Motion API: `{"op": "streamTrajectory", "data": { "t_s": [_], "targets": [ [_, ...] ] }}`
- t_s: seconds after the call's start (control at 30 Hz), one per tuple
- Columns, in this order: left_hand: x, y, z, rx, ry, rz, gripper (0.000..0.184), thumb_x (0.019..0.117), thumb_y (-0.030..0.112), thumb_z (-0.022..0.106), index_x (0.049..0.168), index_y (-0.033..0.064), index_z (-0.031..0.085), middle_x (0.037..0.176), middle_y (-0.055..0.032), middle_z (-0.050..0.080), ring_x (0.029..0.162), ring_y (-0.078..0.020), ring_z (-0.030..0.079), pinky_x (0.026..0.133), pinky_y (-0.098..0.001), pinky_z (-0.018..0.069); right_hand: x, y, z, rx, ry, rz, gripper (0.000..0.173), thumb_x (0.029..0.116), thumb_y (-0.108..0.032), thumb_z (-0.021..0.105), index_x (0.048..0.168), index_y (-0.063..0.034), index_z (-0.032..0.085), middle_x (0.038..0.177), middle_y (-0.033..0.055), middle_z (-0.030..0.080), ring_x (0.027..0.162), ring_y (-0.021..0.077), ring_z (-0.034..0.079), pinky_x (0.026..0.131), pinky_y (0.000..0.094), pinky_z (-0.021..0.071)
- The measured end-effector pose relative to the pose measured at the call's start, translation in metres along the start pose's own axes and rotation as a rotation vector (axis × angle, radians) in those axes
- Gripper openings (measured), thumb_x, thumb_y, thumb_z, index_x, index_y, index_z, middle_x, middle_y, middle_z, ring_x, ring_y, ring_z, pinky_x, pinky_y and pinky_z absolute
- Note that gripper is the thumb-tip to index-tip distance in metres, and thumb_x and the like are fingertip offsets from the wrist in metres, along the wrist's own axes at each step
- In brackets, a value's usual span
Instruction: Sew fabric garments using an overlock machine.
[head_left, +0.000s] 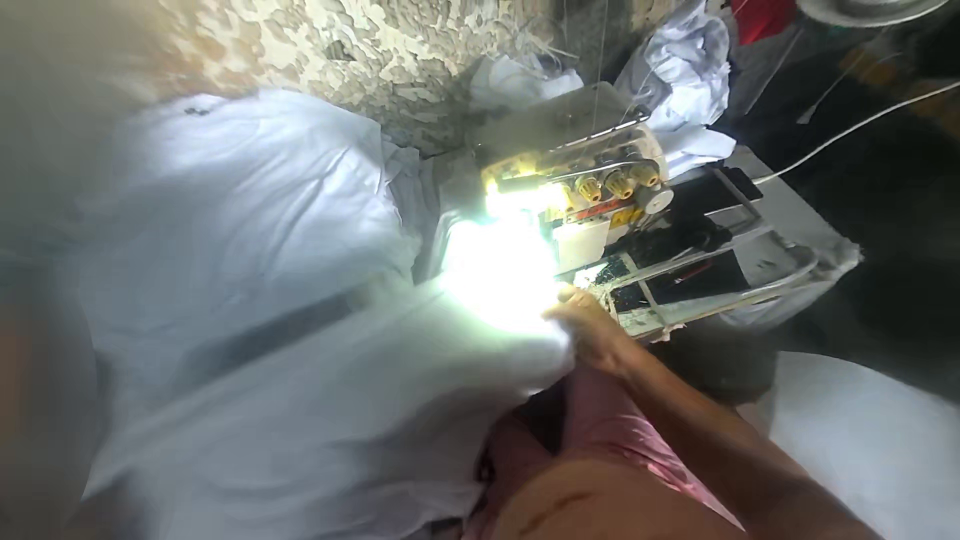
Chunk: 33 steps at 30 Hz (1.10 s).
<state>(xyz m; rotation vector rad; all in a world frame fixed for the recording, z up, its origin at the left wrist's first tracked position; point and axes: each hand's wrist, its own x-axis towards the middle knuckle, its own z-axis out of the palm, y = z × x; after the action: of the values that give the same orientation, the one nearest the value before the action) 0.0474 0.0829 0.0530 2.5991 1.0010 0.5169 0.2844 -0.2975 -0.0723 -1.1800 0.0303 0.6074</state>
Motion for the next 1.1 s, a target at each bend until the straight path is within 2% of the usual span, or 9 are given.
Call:
{"op": "streamTrajectory", "data": {
  "t_s": [0.03,0.1,0.17,0.23,0.3,0.47,0.77,0.97,1.1],
  "targets": [
    [0.037,0.002,0.0,0.111,-0.034,0.025,0.034,0.1033,0.014,0.053,0.125,-0.0124,0.058,0.123,-0.0292,0.061,0.113,-0.033,0.061,0.096,-0.0484,0.0501,0.0,0.008,0.008,-0.034,0.013,-0.053,0.007,0.0964,-0.004,0.062,0.092,-0.0092,0.058,0.071,0.0002,0.061,0.059,0.0055,0.056,0.056,0.0227,0.0487],
    [0.096,0.013,0.022,0.263,0.001,0.263,0.035,0.1049,0.012,0.047,0.125,-0.0138,0.059,0.128,-0.0413,0.057,0.121,-0.0599,0.055,0.098,-0.0755,0.0393,0.002,0.021,0.018,-0.033,0.044,-0.098,0.013,0.096,-0.001,0.064,0.09,-0.0074,0.055,0.068,0.0003,0.057,0.056,0.005,0.053,0.054,0.0209,0.0475],
    [0.115,0.062,0.051,0.224,0.004,0.354,0.034,0.1039,0.004,0.048,0.132,-0.0131,0.057,0.138,-0.0457,0.046,0.129,-0.0685,0.041,0.102,-0.0811,0.0296,0.005,0.025,0.022,0.03,0.07,-0.062,0.01,0.0977,0.0,0.062,0.094,-0.0064,0.055,0.069,0.001,0.06,0.058,0.0058,0.056,0.056,0.0222,0.0494],
    [0.098,0.125,0.084,0.102,-0.068,0.371,0.039,0.1015,-0.002,0.049,0.14,-0.0116,0.052,0.147,-0.0433,0.041,0.138,-0.0642,0.036,0.11,-0.0744,0.0279,0.004,0.023,0.02,0.044,0.078,-0.021,0.003,0.1017,-0.005,0.056,0.102,-0.0065,0.059,0.074,0.001,0.062,0.063,0.0069,0.059,0.061,0.0242,0.052],
    [0.069,0.163,0.126,-0.075,-0.1,0.502,0.032,0.1021,0.002,0.054,0.13,-0.0104,0.062,0.14,-0.038,0.052,0.134,-0.057,0.047,0.111,-0.0669,0.0352,0.005,0.023,0.019,0.008,0.11,-0.015,0.012,0.1053,-0.012,0.051,0.101,-0.0079,0.061,0.076,-0.0003,0.06,0.064,0.0058,0.058,0.06,0.0232,0.0511],
    [-0.008,0.213,0.202,-0.303,-0.043,0.603,0.021,0.0936,0.013,0.068,0.104,-0.0037,0.075,0.115,-0.0248,0.069,0.11,-0.0423,0.066,0.093,-0.0571,0.0507,0.01,0.017,0.023,-0.003,0.18,-0.082,0.017,0.1065,-0.019,0.05,0.1,-0.0102,0.062,0.078,-0.0025,0.06,0.066,0.0048,0.058,0.062,0.0236,0.0509],
    [-0.004,0.215,0.217,-0.328,-0.04,0.442,0.013,0.0879,0.013,0.076,0.091,0.0002,0.073,0.104,-0.0202,0.068,0.103,-0.0375,0.065,0.088,-0.0539,0.0519,0.021,0.015,0.031,-0.046,0.3,-0.297,0.012,0.0959,0.006,0.056,0.097,-0.0058,0.054,0.068,-0.0086,0.056,0.053,-0.0026,0.053,0.052,0.0135,0.0472],
    [0.0,0.216,0.215,-0.301,-0.141,0.444,0.017,0.0926,0.014,0.072,0.093,-0.0023,0.073,0.107,-0.0194,0.069,0.108,-0.0362,0.064,0.088,-0.0523,0.0496,0.005,0.034,0.009,-0.175,0.082,-0.177,0.019,0.0997,0.001,0.047,0.09,-0.0122,0.057,0.065,-0.012,0.059,0.052,-0.0046,0.054,0.05,0.0126,0.0468],
    [-0.005,0.217,0.208,-0.315,-0.169,0.39,0.02,0.0922,0.016,0.074,0.104,-0.0007,0.073,0.109,-0.0205,0.069,0.109,-0.0375,0.064,0.089,-0.0534,0.049,-0.008,0.037,0.021,-0.135,0.237,-0.169,0.019,0.102,0.0,0.041,0.094,-0.0095,0.055,0.071,-0.0104,0.057,0.06,-0.0031,0.057,0.059,0.0151,0.0513]
  ]
}}
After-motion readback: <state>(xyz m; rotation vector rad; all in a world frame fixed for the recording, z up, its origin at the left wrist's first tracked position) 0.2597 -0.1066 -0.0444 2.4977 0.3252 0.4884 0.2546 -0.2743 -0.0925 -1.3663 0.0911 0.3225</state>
